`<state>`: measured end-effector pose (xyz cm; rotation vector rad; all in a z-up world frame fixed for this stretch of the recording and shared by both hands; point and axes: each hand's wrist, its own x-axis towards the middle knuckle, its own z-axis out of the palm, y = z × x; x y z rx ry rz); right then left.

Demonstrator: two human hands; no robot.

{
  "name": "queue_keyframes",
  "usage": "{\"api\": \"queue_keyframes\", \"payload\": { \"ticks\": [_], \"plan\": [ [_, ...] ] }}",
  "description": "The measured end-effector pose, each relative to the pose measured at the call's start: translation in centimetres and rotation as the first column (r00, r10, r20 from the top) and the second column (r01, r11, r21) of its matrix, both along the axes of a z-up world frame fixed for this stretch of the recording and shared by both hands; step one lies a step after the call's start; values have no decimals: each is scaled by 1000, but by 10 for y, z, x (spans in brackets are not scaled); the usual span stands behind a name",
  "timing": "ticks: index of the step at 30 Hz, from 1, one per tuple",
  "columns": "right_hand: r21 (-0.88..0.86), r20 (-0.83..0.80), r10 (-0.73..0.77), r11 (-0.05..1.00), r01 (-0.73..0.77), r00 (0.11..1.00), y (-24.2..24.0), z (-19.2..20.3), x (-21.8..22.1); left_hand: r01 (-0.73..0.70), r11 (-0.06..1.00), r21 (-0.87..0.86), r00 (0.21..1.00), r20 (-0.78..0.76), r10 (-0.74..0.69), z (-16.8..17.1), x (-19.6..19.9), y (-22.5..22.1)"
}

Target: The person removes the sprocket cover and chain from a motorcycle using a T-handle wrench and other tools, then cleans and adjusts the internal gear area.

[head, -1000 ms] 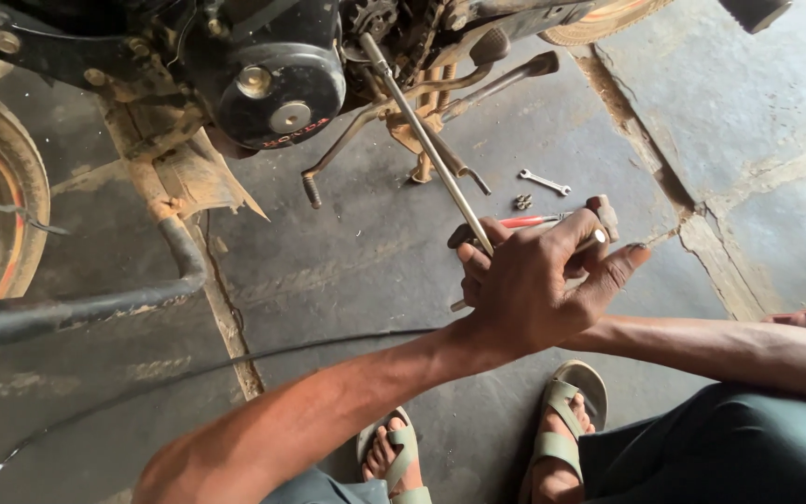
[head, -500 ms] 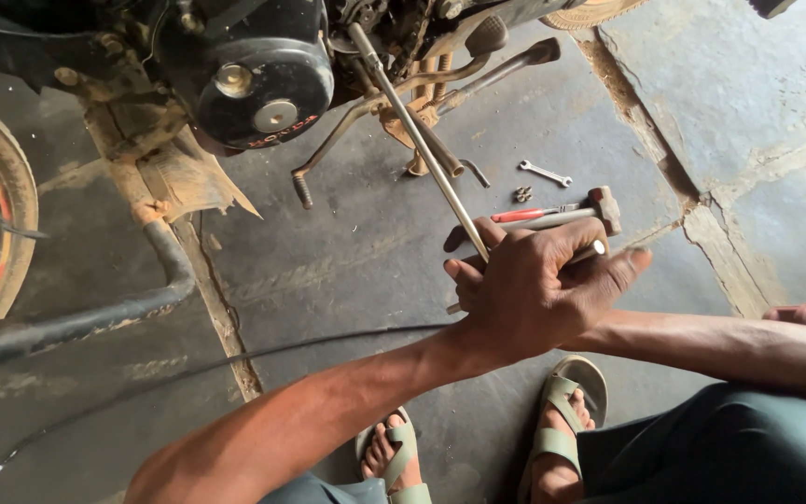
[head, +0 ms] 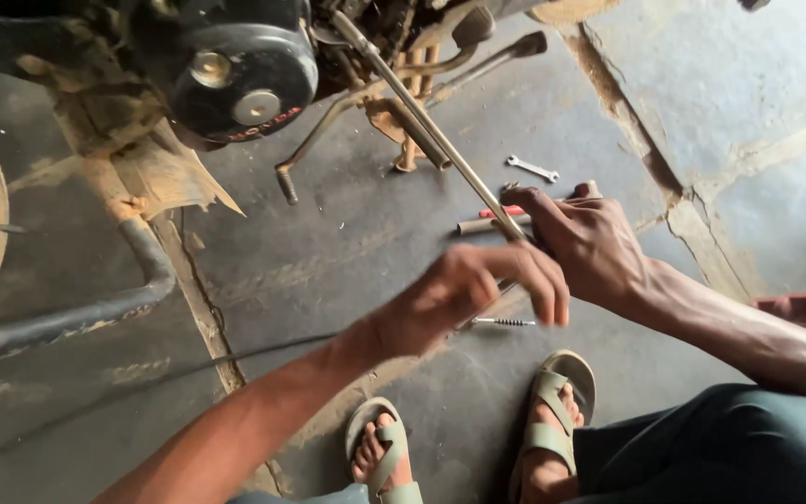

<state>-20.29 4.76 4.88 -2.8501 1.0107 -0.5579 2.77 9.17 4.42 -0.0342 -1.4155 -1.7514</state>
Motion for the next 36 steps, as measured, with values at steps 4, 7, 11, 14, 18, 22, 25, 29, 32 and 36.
{"api": "queue_keyframes", "payload": {
  "ticks": [4,7,11,14,18,22,25,29,32,36],
  "plan": [
    [-69,-69,5,998,-10,998,4,-1,7,-483,811,-331,828,130,546,-12,8,-21],
    [-8,-157,-78,997,77,984,8,-2,13,-515,300,-803,480,20,877,-26,11,-46],
    [-31,-494,-188,979,199,849,13,-4,28,-332,112,-937,405,-34,914,-40,3,-60],
    [-250,-286,-54,968,-20,957,9,1,26,-263,106,-959,379,-2,926,-45,-2,-67],
    [-335,-138,-143,938,90,980,14,28,5,-251,93,-964,342,1,940,-47,-3,-65],
    [231,-57,-332,913,336,942,28,44,-23,-289,134,-948,343,28,939,-54,-8,-71],
    [312,195,-217,938,150,956,51,43,-19,-305,142,-942,335,34,942,-53,-18,-77],
    [-52,61,484,875,-481,873,50,28,-4,-337,120,-934,318,8,948,-50,-26,-82],
    [408,-788,180,869,279,589,50,-1,13,-353,109,-929,301,-2,954,-44,-25,-84],
    [383,-86,-242,888,257,966,41,4,-16,-349,120,-930,293,13,956,-46,-18,-79]
  ]
}}
